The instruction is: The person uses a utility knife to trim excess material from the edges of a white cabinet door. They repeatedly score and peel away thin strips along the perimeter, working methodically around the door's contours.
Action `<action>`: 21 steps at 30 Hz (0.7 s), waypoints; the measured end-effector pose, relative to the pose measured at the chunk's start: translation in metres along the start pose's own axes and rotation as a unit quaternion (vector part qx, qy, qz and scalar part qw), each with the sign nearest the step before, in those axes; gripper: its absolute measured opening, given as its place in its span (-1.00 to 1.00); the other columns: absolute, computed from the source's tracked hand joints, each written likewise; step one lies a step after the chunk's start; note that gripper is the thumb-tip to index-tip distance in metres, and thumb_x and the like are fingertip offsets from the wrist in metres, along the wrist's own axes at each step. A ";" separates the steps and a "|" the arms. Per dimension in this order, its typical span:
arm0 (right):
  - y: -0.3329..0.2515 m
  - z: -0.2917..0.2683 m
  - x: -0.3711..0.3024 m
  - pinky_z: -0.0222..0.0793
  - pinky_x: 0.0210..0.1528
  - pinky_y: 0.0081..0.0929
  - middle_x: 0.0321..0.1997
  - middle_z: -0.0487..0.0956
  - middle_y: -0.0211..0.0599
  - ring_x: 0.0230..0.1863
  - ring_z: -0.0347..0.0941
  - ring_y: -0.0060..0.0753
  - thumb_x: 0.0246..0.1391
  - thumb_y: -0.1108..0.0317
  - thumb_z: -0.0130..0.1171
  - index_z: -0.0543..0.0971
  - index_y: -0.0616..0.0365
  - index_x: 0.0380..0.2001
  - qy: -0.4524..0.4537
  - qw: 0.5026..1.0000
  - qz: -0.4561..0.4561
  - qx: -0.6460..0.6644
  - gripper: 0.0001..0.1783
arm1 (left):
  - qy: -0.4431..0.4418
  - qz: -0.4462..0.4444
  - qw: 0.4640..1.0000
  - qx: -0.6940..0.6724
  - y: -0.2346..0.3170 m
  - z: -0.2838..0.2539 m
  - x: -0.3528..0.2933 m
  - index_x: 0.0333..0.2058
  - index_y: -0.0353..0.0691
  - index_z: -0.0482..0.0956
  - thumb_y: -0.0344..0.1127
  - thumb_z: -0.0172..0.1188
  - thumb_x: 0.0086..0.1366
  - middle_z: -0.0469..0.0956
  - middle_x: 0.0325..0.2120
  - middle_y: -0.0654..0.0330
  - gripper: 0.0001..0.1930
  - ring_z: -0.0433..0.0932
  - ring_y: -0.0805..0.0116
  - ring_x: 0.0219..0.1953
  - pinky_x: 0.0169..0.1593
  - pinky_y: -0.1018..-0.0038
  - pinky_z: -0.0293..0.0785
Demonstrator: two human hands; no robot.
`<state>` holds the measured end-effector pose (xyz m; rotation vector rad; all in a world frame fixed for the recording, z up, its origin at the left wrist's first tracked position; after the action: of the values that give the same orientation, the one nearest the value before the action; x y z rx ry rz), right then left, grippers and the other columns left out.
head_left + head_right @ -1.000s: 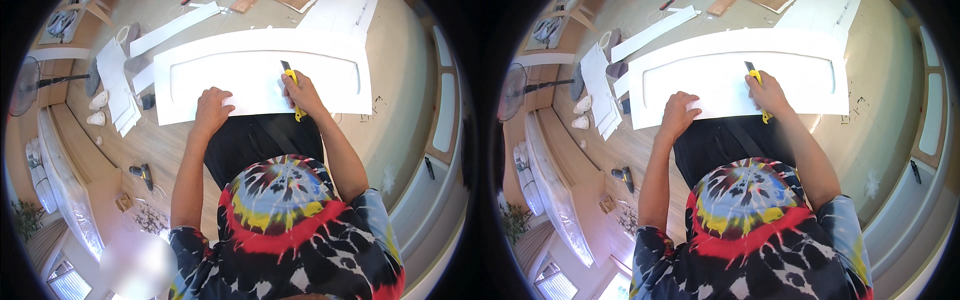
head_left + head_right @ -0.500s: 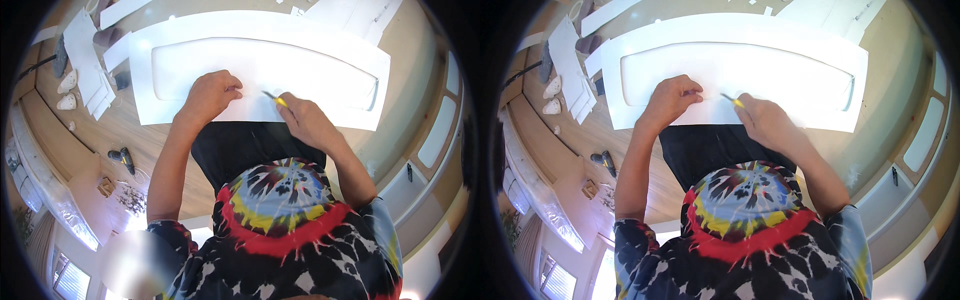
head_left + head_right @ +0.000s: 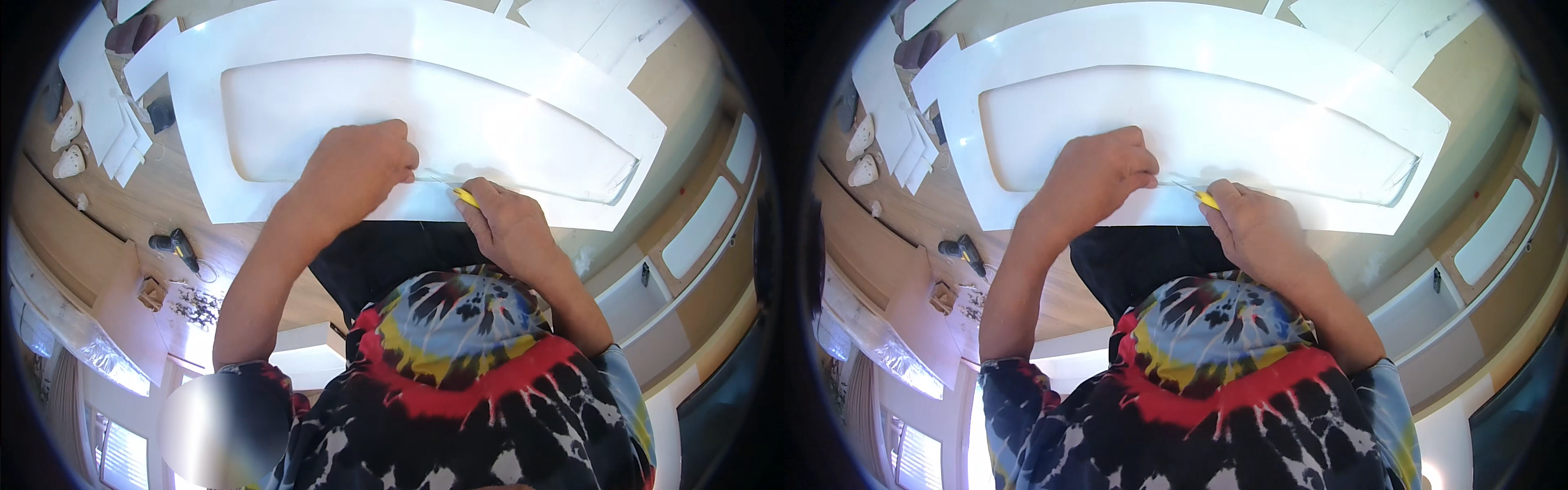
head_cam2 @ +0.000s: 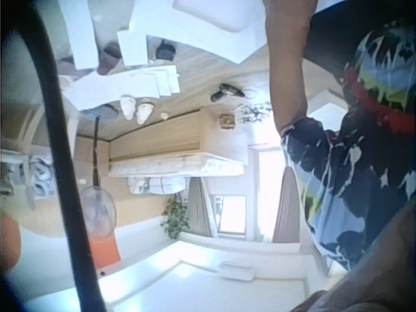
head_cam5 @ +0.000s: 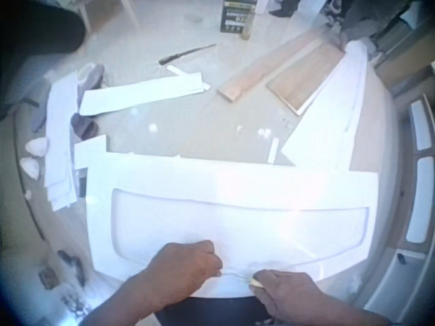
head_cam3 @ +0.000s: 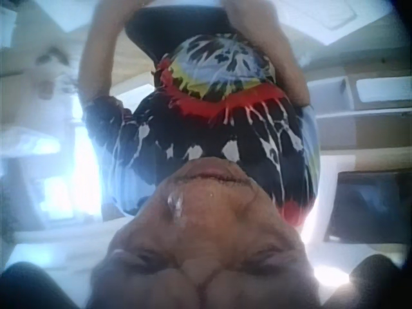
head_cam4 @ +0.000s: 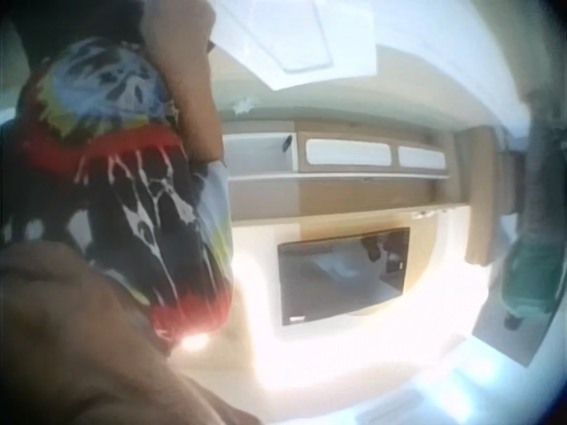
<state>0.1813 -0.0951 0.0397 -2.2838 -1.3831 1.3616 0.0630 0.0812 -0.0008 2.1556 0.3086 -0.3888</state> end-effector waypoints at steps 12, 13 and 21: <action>-0.010 -0.008 0.005 0.52 -0.17 0.03 -0.32 0.65 0.00 -0.23 0.63 0.19 0.35 0.29 0.23 0.48 0.21 -0.24 -0.040 0.999 0.003 -0.018 -0.79 | -0.010 0.005 1.000 -0.009 -0.003 -0.001 -0.004 -0.31 -0.20 0.71 -0.34 0.32 0.31 0.59 -0.30 0.13 -0.92 0.67 -0.01 -0.30 -0.20 0.15 0.59; -0.011 -0.008 0.005 0.52 -0.17 0.02 -0.33 0.65 -0.01 -0.23 0.63 0.18 0.34 0.30 0.23 0.48 0.21 -0.24 -0.045 0.999 0.002 -0.024 -0.79 | -0.011 0.012 1.000 0.000 -0.002 -0.001 -0.004 -0.31 -0.20 0.69 -0.36 0.32 0.29 0.59 -0.30 0.13 -0.93 0.67 -0.01 -0.29 -0.20 0.15 0.60; -0.017 -0.012 0.012 0.52 -0.21 -0.01 -0.36 0.63 -0.04 -0.26 0.63 0.14 0.32 0.32 0.25 0.47 0.22 -0.25 -0.076 0.996 -0.010 -0.040 -0.79 | -0.018 0.092 0.993 0.074 0.009 0.003 -0.006 -0.30 -0.18 0.56 -0.43 0.27 0.21 0.54 -0.30 0.16 -0.91 0.66 0.07 -0.32 -0.27 0.17 0.59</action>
<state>0.1815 -0.0723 0.0484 -2.2501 -1.5273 1.5299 0.0602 0.0730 0.0069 2.2967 0.0609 -0.3533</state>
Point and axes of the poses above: each hand's wrist, its own x-axis towards the middle knuckle, its own z-axis out of the palm, y = z × x, the point moved 4 cm from there along x, towards the middle knuckle
